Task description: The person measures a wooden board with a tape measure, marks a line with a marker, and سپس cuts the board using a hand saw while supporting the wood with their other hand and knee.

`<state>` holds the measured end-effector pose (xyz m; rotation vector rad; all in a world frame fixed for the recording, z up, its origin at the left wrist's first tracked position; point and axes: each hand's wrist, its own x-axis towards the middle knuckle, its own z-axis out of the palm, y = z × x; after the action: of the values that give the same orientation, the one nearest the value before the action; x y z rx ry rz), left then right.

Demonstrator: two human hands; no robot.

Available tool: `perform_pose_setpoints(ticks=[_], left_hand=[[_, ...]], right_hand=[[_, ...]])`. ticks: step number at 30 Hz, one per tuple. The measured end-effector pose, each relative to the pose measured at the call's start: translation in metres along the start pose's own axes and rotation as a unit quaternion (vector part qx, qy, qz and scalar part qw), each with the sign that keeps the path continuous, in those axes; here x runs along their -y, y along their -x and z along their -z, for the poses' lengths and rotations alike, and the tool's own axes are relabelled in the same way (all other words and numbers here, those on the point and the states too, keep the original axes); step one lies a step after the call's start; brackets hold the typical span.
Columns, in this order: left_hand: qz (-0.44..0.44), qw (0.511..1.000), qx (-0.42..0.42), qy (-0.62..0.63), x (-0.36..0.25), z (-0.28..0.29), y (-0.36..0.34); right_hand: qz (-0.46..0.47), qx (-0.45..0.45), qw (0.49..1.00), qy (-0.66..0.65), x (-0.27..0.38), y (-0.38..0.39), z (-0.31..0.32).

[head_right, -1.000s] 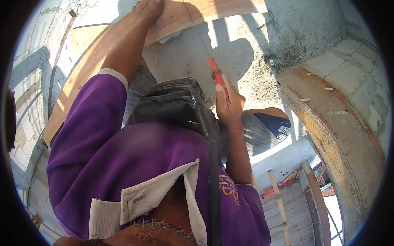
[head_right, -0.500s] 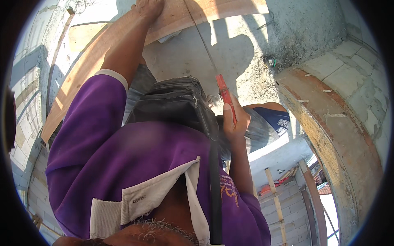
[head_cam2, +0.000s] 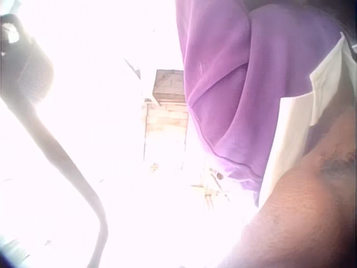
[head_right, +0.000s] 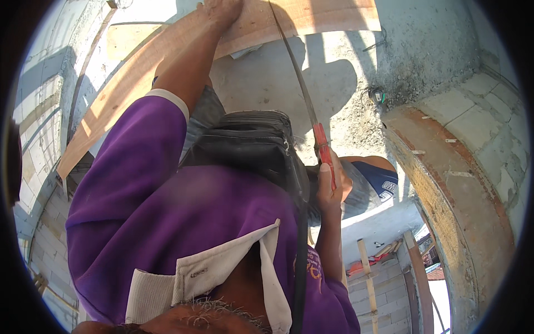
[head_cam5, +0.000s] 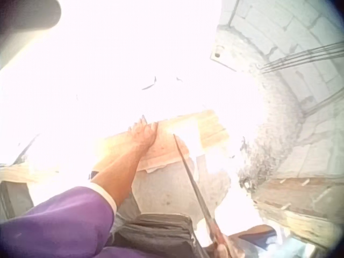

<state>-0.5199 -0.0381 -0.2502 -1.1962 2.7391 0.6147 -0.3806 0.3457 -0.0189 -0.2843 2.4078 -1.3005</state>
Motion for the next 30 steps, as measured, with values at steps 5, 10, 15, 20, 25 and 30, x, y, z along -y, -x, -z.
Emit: perform_pose_setpoints(ticks=[5, 10, 15, 20, 25, 30], left_hand=[[-0.005, 0.997, -0.069, -0.020, 0.010, -0.009, -0.017], [-0.009, 1.000, 0.002, 0.016, 0.007, 0.003, -0.007], [0.002, 0.999, 0.037, 0.009, -0.007, 0.014, 0.007], [0.009, 0.998, 0.054, 0.017, -0.015, 0.034, 0.013], [0.024, 0.998, 0.054, 0.030, -0.012, 0.031, 0.008], [0.024, 0.998, 0.053, -0.011, -0.011, 0.019, 0.007]], right_hand=[[-0.004, 0.031, 0.999, -0.028, -0.041, -0.093, -0.079], [-0.045, 0.033, 0.998, 0.019, -0.066, -0.060, -0.054], [-0.046, -0.018, 0.999, -0.020, -0.039, 0.010, -0.010], [0.031, -0.016, 0.999, -0.038, -0.071, -0.105, -0.087], [0.005, -0.012, 1.000, 0.004, -0.039, -0.033, -0.039], [0.069, -0.028, 0.994, -0.074, -0.044, -0.022, -0.038]])
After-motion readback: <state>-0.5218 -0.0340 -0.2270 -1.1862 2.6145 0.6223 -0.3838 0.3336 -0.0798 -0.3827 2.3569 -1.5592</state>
